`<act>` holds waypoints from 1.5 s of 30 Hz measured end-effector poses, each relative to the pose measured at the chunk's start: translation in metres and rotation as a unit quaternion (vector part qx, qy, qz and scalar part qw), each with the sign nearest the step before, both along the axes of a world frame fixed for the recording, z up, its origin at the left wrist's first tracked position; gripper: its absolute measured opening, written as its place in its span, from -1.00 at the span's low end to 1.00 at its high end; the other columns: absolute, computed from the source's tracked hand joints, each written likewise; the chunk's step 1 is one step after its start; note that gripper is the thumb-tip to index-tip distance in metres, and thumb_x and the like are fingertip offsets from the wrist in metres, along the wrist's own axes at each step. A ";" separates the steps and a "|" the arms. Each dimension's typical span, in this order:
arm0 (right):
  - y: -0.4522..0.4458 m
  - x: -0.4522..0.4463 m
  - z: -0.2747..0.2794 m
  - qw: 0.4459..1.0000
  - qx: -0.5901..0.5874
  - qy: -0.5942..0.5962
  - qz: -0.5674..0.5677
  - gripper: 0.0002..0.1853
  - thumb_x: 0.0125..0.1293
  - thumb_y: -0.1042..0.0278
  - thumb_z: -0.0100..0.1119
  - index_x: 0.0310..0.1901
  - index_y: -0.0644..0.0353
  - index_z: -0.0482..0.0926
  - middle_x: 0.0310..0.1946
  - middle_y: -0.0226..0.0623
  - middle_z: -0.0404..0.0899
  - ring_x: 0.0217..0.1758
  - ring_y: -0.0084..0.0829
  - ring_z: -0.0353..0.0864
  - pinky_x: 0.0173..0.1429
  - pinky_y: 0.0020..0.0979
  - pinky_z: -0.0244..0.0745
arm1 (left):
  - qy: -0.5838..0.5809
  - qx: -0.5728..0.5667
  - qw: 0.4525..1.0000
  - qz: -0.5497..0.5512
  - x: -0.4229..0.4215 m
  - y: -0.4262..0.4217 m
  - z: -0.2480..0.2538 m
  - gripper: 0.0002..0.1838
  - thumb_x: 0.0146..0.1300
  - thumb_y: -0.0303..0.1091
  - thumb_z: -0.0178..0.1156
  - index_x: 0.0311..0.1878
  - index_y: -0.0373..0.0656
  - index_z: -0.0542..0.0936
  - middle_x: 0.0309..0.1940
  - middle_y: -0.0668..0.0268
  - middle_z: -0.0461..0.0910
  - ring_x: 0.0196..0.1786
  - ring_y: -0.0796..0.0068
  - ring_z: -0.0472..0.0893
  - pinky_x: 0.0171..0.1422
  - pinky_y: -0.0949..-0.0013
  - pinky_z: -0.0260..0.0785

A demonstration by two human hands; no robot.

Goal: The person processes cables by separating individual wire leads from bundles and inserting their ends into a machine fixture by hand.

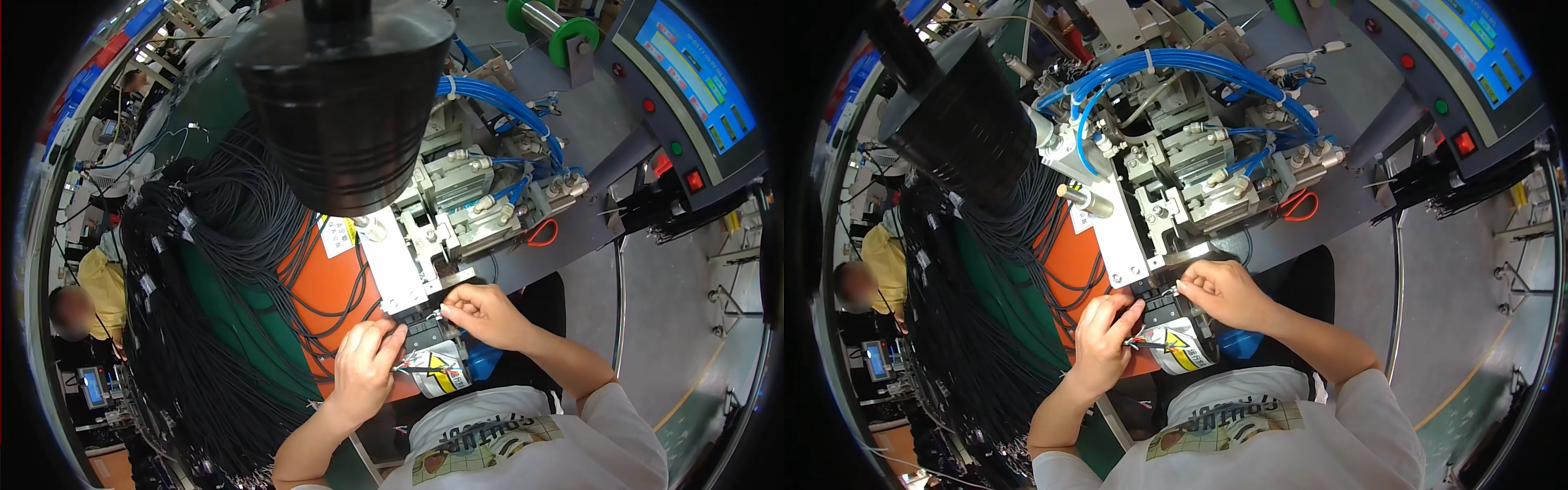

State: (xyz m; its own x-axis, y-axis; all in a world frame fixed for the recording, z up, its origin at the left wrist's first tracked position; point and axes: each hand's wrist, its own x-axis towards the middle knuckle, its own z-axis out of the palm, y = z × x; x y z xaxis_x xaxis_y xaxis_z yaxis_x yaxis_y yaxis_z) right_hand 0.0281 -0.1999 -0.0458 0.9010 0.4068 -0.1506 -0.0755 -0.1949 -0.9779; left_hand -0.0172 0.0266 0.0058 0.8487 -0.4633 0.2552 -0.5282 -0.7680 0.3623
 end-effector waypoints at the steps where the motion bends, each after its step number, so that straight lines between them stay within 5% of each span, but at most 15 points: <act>1: -0.003 0.000 -0.001 0.999 -0.032 -0.037 -0.002 -0.87 0.30 0.47 0.29 -0.17 0.28 0.58 -0.53 -0.49 0.49 -0.56 -0.78 0.38 -0.51 -0.61 0.22 | -0.021 0.002 1.000 0.000 0.001 0.000 -0.001 -0.45 -0.22 -0.69 0.24 0.00 -0.24 0.64 -0.17 0.23 0.56 -0.07 0.17 0.56 0.00 0.15 0.40; 6: -0.013 -0.017 0.026 0.990 0.052 -0.115 0.065 -0.48 0.12 0.58 0.40 0.15 0.22 0.52 -0.21 -0.42 0.59 -0.50 -0.77 0.46 -0.51 -0.66 0.22 | -0.066 0.063 0.995 0.043 0.004 -0.002 -0.006 -0.49 -0.18 -0.62 0.25 -0.01 -0.25 0.64 -0.19 0.24 0.54 -0.08 0.20 0.53 0.05 0.20 0.29; 11: 0.002 -0.017 0.025 0.965 0.082 -0.250 0.014 -0.82 0.22 0.58 0.31 -0.13 0.24 0.66 -0.25 -0.38 0.62 -0.46 -0.70 0.51 -0.45 -0.62 0.29 | 0.157 -0.173 0.972 -0.004 0.004 -0.009 0.005 -0.62 0.00 -0.62 0.33 -0.03 -0.30 0.61 -0.32 0.19 0.56 -0.30 0.25 0.61 -0.22 0.25 0.45; 15: 0.005 -0.019 0.012 0.968 0.249 0.021 -0.003 -0.86 0.36 0.56 0.21 -0.07 0.32 0.61 -0.25 -0.38 0.61 -0.43 -0.68 0.58 -0.38 -0.66 0.42 | 0.152 -0.256 0.954 -0.006 0.008 -0.007 0.000 -0.67 0.03 -0.65 0.33 -0.07 -0.30 0.61 -0.35 0.16 0.61 -0.37 0.28 0.64 -0.32 0.34 0.48; 19: 0.003 -0.017 0.017 0.959 0.272 0.080 -0.002 -0.83 0.42 0.49 0.17 -0.02 0.33 0.59 -0.34 -0.39 0.59 -0.46 -0.68 0.59 -0.43 -0.70 0.36 | 0.069 -0.249 0.966 0.002 0.006 -0.023 0.000 -0.69 -0.01 -0.66 0.31 -0.13 -0.30 0.62 -0.40 0.16 0.60 -0.43 0.23 0.64 -0.38 0.33 0.48; 22: -0.002 -0.010 0.013 0.883 0.363 0.297 0.023 -0.82 0.40 0.44 0.19 -0.03 0.31 0.58 -0.43 -0.39 0.57 -0.51 -0.72 0.52 -0.51 -0.69 0.25 | -0.048 -0.133 0.987 -0.070 0.006 -0.021 -0.004 -0.67 0.00 -0.55 0.33 -0.09 -0.31 0.62 -0.36 0.18 0.61 -0.45 0.27 0.61 -0.41 0.30 0.44; 25: 0.001 -0.007 0.014 0.875 0.362 0.317 0.054 -0.82 0.38 0.47 0.20 -0.03 0.30 0.56 -0.47 -0.43 0.55 -0.53 -0.72 0.47 -0.51 -0.69 0.20 | -0.066 -0.106 0.989 -0.080 0.004 -0.024 -0.005 -0.70 0.03 -0.50 0.32 -0.11 -0.30 0.61 -0.37 0.18 0.61 -0.49 0.26 0.59 -0.43 0.27 0.42; 28: 0.012 -0.024 0.018 0.971 0.235 0.041 0.017 -0.67 0.36 0.49 0.18 0.13 0.35 0.48 -0.21 -0.26 0.53 -0.27 -0.63 0.55 -0.33 -0.64 0.41 | 0.020 -0.152 0.987 -0.048 0.005 -0.023 -0.006 -0.76 0.03 -0.50 0.32 -0.19 -0.29 0.58 -0.42 0.18 0.59 -0.51 0.22 0.58 -0.45 0.26 0.41; 31: 0.022 -0.034 0.018 0.923 -0.014 -0.381 -0.049 -0.57 0.32 0.55 0.15 0.23 0.31 0.46 0.05 -0.09 0.48 -0.05 -0.44 0.60 -0.04 -0.43 0.56 | 0.086 -0.224 0.971 -0.019 0.008 -0.026 -0.003 -0.82 0.02 -0.54 0.31 -0.29 -0.28 0.54 -0.49 0.18 0.55 -0.52 0.18 0.57 -0.45 0.24 0.42; 33: 0.020 -0.033 0.019 0.936 0.014 -0.350 -0.040 -0.61 0.32 0.54 0.17 0.19 0.35 0.50 0.00 -0.11 0.51 -0.11 -0.44 0.62 0.01 -0.41 0.55 | 0.105 -0.216 0.971 -0.010 0.006 -0.025 -0.005 -0.82 0.02 -0.56 0.31 -0.28 -0.28 0.55 -0.51 0.19 0.54 -0.52 0.18 0.58 -0.44 0.24 0.43; 35: 0.007 -0.025 0.009 0.981 0.173 -0.093 0.008 -0.71 0.37 0.52 0.15 0.09 0.41 0.56 -0.06 -0.17 0.55 -0.17 -0.47 0.63 -0.02 -0.44 0.55 | 0.090 -0.204 0.974 -0.024 0.008 -0.027 -0.006 -0.85 0.07 -0.57 0.28 -0.28 -0.28 0.55 -0.50 0.19 0.54 -0.52 0.17 0.58 -0.44 0.25 0.42; 37: 0.003 -0.015 0.013 0.930 0.338 0.145 0.025 -0.78 0.46 0.47 0.11 0.02 0.42 0.62 -0.15 -0.27 0.60 -0.21 -0.57 0.63 -0.13 -0.58 0.51 | 0.103 -0.211 0.972 -0.027 0.009 -0.029 -0.004 -0.87 0.10 -0.59 0.27 -0.27 -0.28 0.55 -0.51 0.19 0.54 -0.51 0.18 0.58 -0.44 0.26 0.42; 39: 0.000 -0.008 0.010 0.917 0.351 0.181 0.055 -0.79 0.45 0.48 0.13 0.00 0.41 0.63 -0.18 -0.27 0.62 -0.27 -0.56 0.63 -0.23 -0.59 0.48 | 0.157 -0.255 0.954 -0.020 0.011 -0.027 -0.002 -0.91 0.14 -0.59 0.25 -0.29 -0.27 0.56 -0.50 0.19 0.55 -0.50 0.19 0.58 -0.44 0.27 0.43; 42: 0.001 -0.008 0.012 0.929 0.328 0.170 0.032 -0.84 0.37 0.51 0.20 -0.11 0.40 0.66 -0.18 -0.18 0.63 -0.34 -0.53 0.63 -0.37 -0.55 0.41 | 0.223 -0.288 0.931 -0.015 0.011 -0.023 -0.002 -0.89 0.08 -0.61 0.26 -0.31 -0.28 0.56 -0.47 0.18 0.58 -0.49 0.22 0.60 -0.41 0.27 0.44; 45: 0.003 -0.010 0.011 0.976 0.036 -0.215 -0.002 -0.88 0.27 0.54 0.26 -0.18 0.35 0.65 -0.24 -0.20 0.65 -0.44 -0.53 0.60 -0.45 -0.54 0.38 | 0.070 -0.204 0.976 -0.030 0.007 -0.029 -0.010 -0.86 0.02 -0.61 0.26 -0.32 -0.27 0.55 -0.52 0.21 0.53 -0.51 0.28 0.59 -0.43 0.28 0.42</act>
State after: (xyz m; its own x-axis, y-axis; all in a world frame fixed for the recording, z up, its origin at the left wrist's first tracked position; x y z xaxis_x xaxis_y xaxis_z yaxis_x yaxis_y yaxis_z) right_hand 0.0185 -0.1969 -0.0350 0.8759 0.3993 0.2709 0.3450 -0.1258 -0.9301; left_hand -0.0105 -0.0021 -0.0038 0.8633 -0.3970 0.3117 -0.4904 -0.5133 0.7043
